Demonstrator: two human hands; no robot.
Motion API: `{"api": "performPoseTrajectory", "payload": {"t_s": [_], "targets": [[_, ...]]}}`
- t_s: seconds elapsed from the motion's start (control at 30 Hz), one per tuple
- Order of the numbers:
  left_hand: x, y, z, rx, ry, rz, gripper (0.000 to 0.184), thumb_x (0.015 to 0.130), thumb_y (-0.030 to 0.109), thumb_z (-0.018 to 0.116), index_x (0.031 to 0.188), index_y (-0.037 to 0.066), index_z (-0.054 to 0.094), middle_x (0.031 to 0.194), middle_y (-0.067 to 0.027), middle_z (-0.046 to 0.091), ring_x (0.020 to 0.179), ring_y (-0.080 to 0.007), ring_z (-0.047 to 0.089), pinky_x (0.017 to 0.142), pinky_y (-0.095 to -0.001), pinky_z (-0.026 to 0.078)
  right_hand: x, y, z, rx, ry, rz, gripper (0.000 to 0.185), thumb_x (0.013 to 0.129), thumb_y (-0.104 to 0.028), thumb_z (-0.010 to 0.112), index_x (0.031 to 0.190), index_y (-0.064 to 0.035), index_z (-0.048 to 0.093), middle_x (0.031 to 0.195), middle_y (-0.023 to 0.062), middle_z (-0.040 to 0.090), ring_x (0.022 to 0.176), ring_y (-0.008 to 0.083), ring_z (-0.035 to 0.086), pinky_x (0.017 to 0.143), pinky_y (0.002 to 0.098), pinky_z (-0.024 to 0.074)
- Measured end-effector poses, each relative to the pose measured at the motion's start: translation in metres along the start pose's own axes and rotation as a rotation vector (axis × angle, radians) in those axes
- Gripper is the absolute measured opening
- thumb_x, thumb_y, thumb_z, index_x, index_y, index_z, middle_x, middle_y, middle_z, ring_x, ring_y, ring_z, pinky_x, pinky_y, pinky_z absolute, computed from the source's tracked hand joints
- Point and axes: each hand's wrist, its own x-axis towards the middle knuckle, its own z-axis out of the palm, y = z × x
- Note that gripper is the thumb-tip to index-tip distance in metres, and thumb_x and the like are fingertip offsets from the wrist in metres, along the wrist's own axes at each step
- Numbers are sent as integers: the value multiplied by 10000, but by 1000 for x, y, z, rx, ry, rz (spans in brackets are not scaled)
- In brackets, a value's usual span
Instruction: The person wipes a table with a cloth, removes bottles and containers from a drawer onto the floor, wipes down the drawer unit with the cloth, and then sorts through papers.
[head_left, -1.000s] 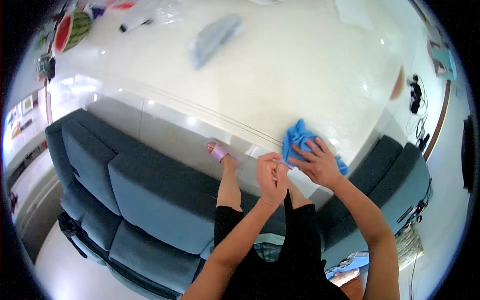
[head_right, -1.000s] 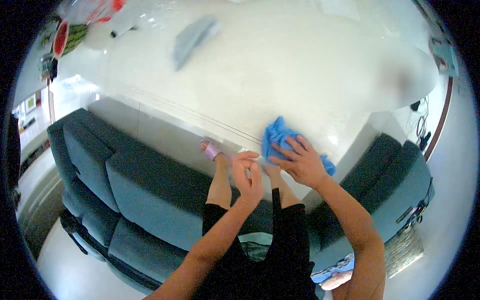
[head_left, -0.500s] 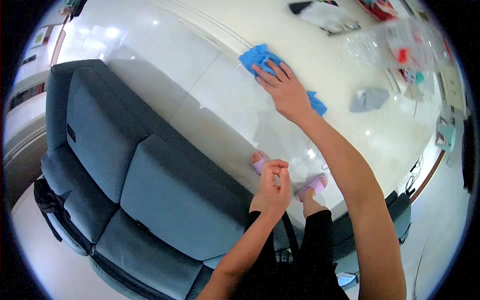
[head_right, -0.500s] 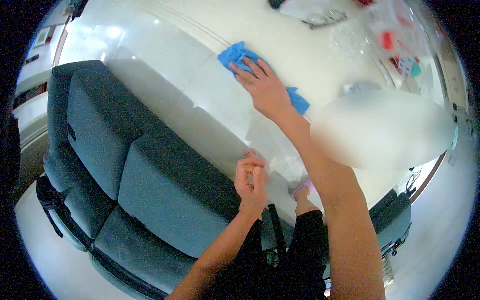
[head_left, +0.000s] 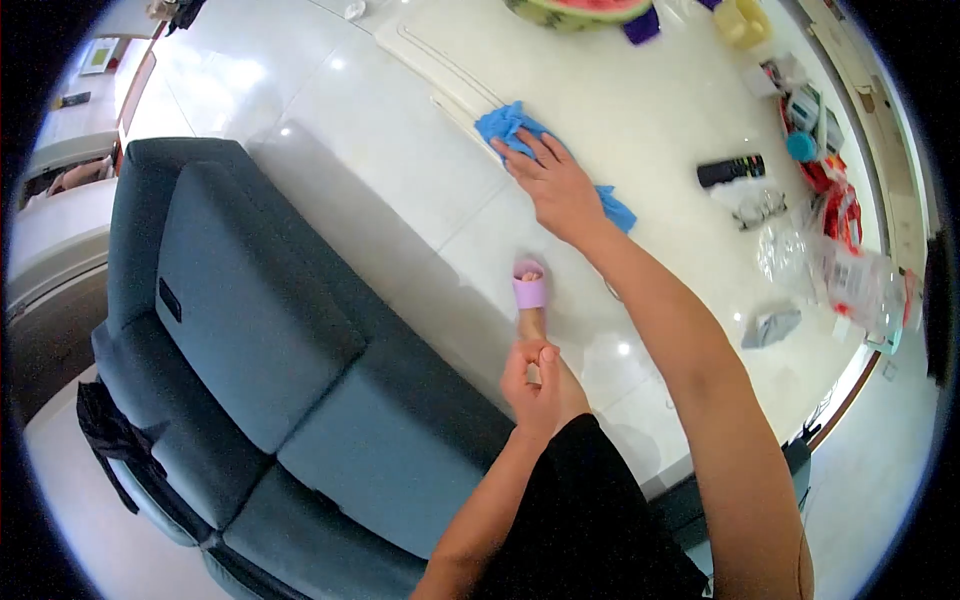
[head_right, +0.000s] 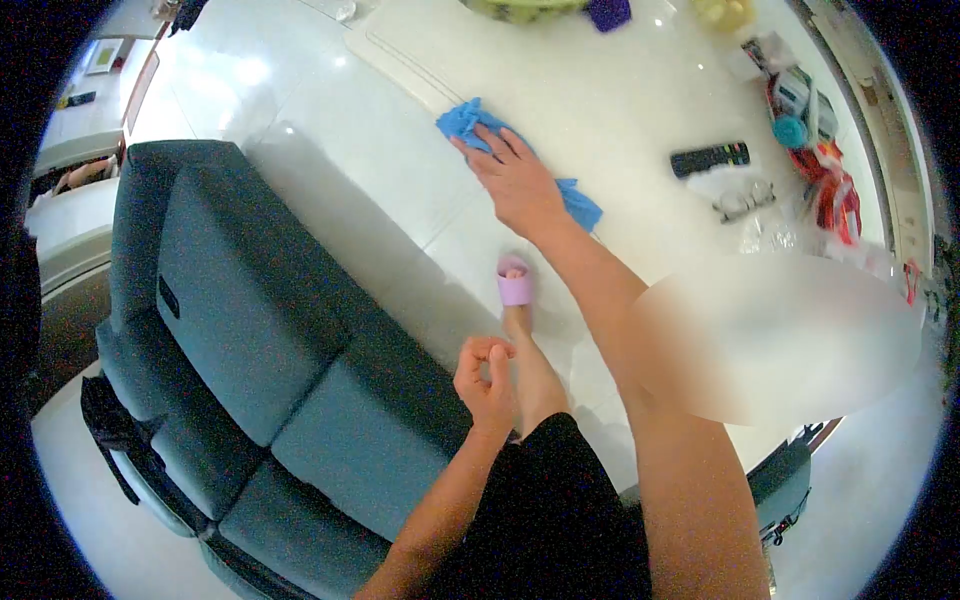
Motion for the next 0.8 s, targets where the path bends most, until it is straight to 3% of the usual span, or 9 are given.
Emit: {"api": "performPoseTrajectory", "payload": {"t_s": [0.17, 0.23, 0.37, 0.6, 0.7, 0.8], "targets": [[76, 11, -5, -70, 86, -78, 129, 905, 65, 499, 785, 17, 507, 776, -55, 588, 724, -110, 525, 695, -245, 426, 81, -2, 11, -21, -35, -14, 366, 788, -17, 497, 1144, -28, 580, 1417, -13, 387, 1309, 219, 338, 1085, 384, 272], [110, 23, -10, -97, 76, -77, 135, 911, 75, 502, 787, 20, 507, 777, -52, 589, 727, -109, 528, 698, -247, 426, 118, -2, 19, 147, 128, -11, 394, 766, 0, 500, 1150, -42, 581, 1415, -9, 390, 1314, 216, 330, 1086, 385, 267], [146, 36, -19, -75, 98, -133, 151, 913, 88, 522, 782, 15, 501, 772, -53, 581, 714, -113, 510, 702, -243, 416, 158, 3, 27, 95, 5, -13, 415, 755, 5, 501, 1158, -61, 578, 1419, -5, 386, 1318, 216, 326, 1089, 385, 257], [240, 45, -35, 5, 22, -109, 154, 910, 82, 522, 773, 15, 508, 774, -58, 590, 708, -101, 517, 667, -243, 422, 199, 1, 28, 139, 43, 147, 356, 808, -102, 516, 1154, -150, 584, 1417, 0, 392, 1321, 243, 317, 1099, 413, 220], [301, 53, -37, -2, -33, 18, 147, 910, 81, 524, 779, 15, 514, 772, -53, 585, 704, -99, 514, 658, -245, 427, 230, 5, 30, 214, 94, 395, 343, 885, -270, 494, 1217, -192, 526, 1406, 11, 400, 1335, 235, 285, 1110, 413, 178], [367, 73, -44, -14, -151, 19, 137, 909, 78, 526, 788, 14, 522, 771, -41, 582, 710, -93, 512, 654, -238, 423, 240, 1, 33, 192, 94, 538, 352, 876, -264, 504, 1218, -186, 530, 1386, 15, 423, 1330, 242, 295, 1105, 424, 189]]}}
